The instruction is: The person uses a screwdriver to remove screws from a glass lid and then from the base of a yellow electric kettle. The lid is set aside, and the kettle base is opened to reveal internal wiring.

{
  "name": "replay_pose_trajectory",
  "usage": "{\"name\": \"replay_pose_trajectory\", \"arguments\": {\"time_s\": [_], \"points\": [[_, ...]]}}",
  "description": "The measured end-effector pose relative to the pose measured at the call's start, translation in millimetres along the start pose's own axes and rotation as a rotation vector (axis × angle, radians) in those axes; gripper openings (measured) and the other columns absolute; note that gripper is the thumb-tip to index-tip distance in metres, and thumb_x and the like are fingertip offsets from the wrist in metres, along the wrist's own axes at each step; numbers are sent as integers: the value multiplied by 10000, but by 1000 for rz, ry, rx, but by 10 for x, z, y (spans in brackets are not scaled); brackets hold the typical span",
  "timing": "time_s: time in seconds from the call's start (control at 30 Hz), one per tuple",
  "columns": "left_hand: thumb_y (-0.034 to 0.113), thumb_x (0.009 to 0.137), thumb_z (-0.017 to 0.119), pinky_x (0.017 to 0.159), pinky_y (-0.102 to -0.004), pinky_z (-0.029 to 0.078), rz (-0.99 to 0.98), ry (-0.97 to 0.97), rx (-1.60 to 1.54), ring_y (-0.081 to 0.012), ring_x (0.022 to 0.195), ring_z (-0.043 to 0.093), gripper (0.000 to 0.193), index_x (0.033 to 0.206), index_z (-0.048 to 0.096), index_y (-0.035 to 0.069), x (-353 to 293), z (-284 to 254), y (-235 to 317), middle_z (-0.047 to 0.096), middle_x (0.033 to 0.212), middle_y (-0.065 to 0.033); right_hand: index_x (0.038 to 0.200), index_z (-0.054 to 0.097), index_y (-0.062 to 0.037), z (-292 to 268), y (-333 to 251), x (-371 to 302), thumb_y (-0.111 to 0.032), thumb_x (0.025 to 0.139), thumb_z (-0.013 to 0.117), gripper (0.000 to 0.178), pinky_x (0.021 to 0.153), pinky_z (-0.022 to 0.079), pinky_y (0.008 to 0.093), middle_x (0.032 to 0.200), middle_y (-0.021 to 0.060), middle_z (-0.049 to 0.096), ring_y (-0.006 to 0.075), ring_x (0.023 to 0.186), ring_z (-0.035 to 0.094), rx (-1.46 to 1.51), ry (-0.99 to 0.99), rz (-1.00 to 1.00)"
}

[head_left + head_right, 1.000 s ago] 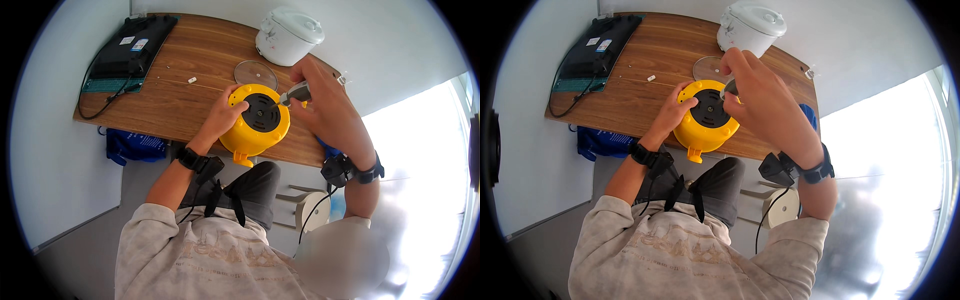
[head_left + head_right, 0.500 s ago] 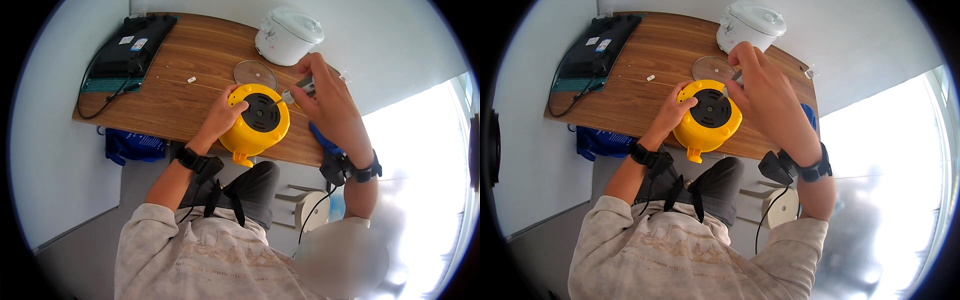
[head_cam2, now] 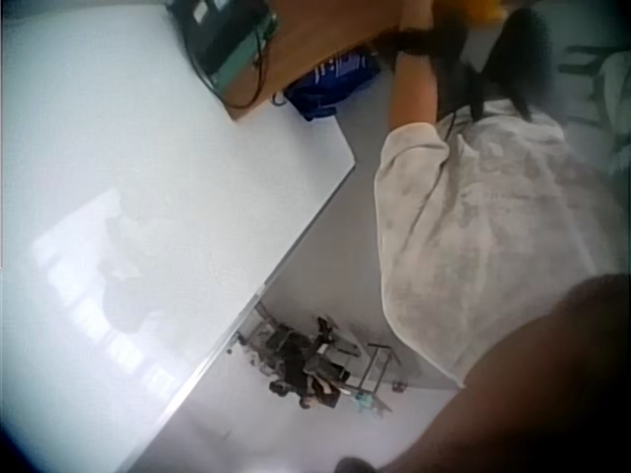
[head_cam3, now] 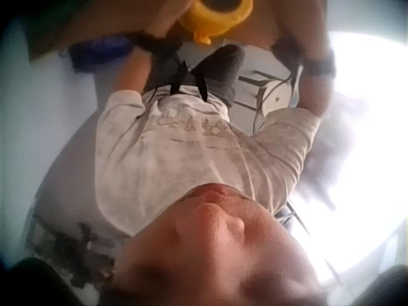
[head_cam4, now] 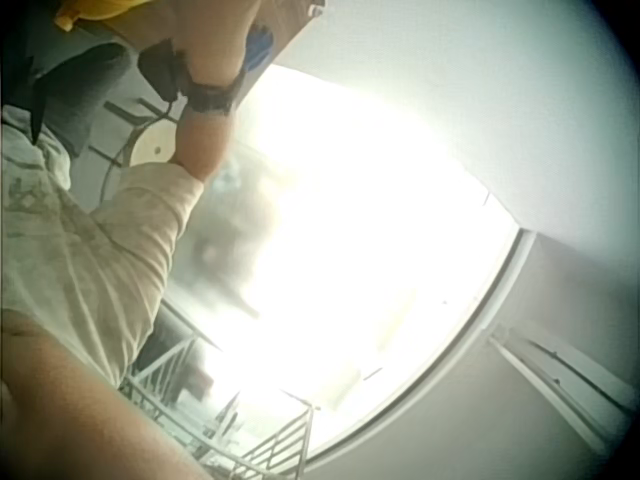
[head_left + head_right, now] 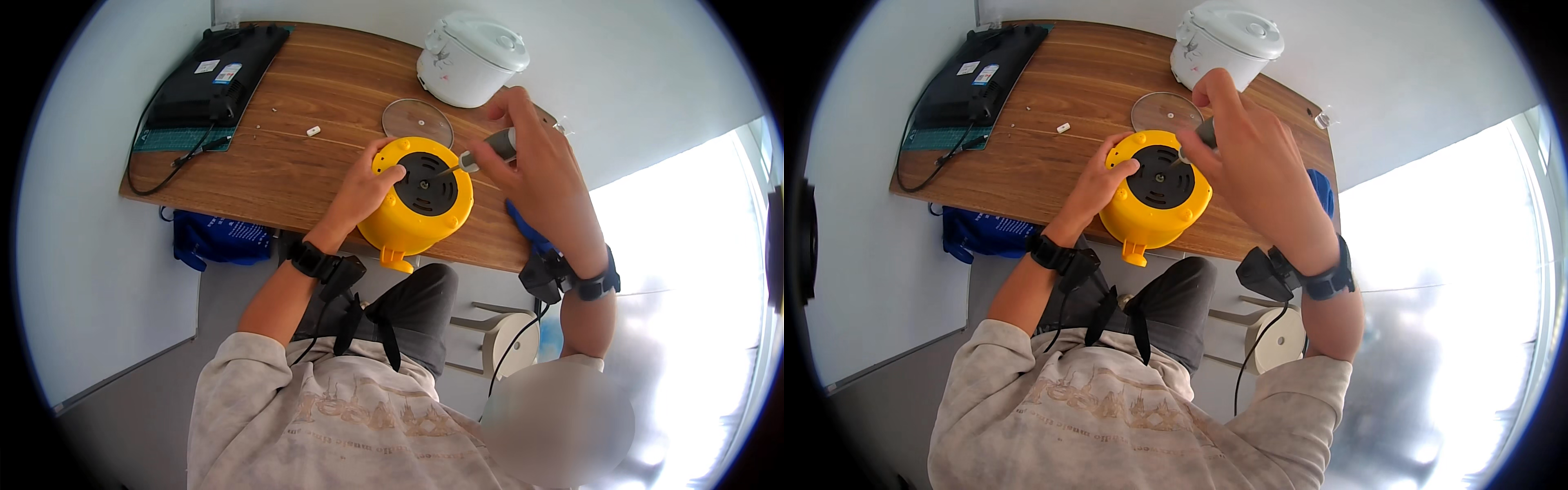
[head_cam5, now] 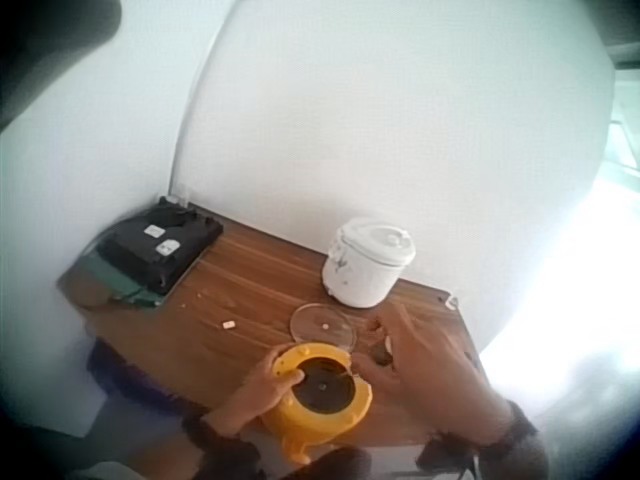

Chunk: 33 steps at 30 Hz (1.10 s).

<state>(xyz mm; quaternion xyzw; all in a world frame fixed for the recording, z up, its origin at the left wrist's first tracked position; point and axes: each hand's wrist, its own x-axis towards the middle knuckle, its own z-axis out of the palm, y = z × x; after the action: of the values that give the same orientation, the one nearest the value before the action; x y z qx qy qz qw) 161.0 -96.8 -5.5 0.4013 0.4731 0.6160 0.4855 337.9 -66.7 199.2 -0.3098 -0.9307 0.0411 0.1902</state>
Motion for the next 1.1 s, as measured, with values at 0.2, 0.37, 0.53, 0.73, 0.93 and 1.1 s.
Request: {"name": "replay_pose_trajectory", "arguments": {"time_s": [0.2,0.37,0.53,0.73,0.93,1.1], "points": [[198,947,627,972,-288,508,-6,-15,14,-193,1145,615,514,1414,469,53,9,-10,-12,603,1268,-135,1102,478,-80,56,51,-21,-296,913,736,386,652,525,420,843,130,687,353,724,682,51,7,-130],[198,948,628,980,-289,504,-10,-7,35,-195,1154,611,513,1413,471,50,14,-13,-13,601,1270,-136,1096,480,-81,26,-7,-3,-297,946,676,327,577,504,422,765,127,664,359,645,664,-258,4,55],[183,937,633,973,-318,505,5,6,9,-219,1133,625,513,1397,477,17,1,-3,4,620,1250,-162,1091,479,-76,14,-19,-4,-277,940,680,322,607,509,398,812,148,663,338,699,676,-50,18,46],[172,926,636,968,-334,507,26,12,7,-232,1122,631,517,1387,479,-4,8,13,0,630,1235,-173,1092,477,-73,33,36,7,-266,926,700,338,662,518,379,869,155,656,317,773,681,-21,-14,-54],[179,924,641,979,-344,502,-1,26,16,-243,1125,631,520,1383,484,-6,-12,12,26,626,1244,-179,1079,481,-79,10,-159,46,-298,919,716,358,665,521,400,857,149,652,337,786,673,-249,-87,186],[185,925,643,985,-345,500,20,11,10,-246,1138,626,520,1384,485,-3,16,-6,-36,622,1252,-181,1068,484,-75,-2,-42,11,-264,922,705,326,664,512,414,870,163,652,354,793,666,43,-2,19]]}}
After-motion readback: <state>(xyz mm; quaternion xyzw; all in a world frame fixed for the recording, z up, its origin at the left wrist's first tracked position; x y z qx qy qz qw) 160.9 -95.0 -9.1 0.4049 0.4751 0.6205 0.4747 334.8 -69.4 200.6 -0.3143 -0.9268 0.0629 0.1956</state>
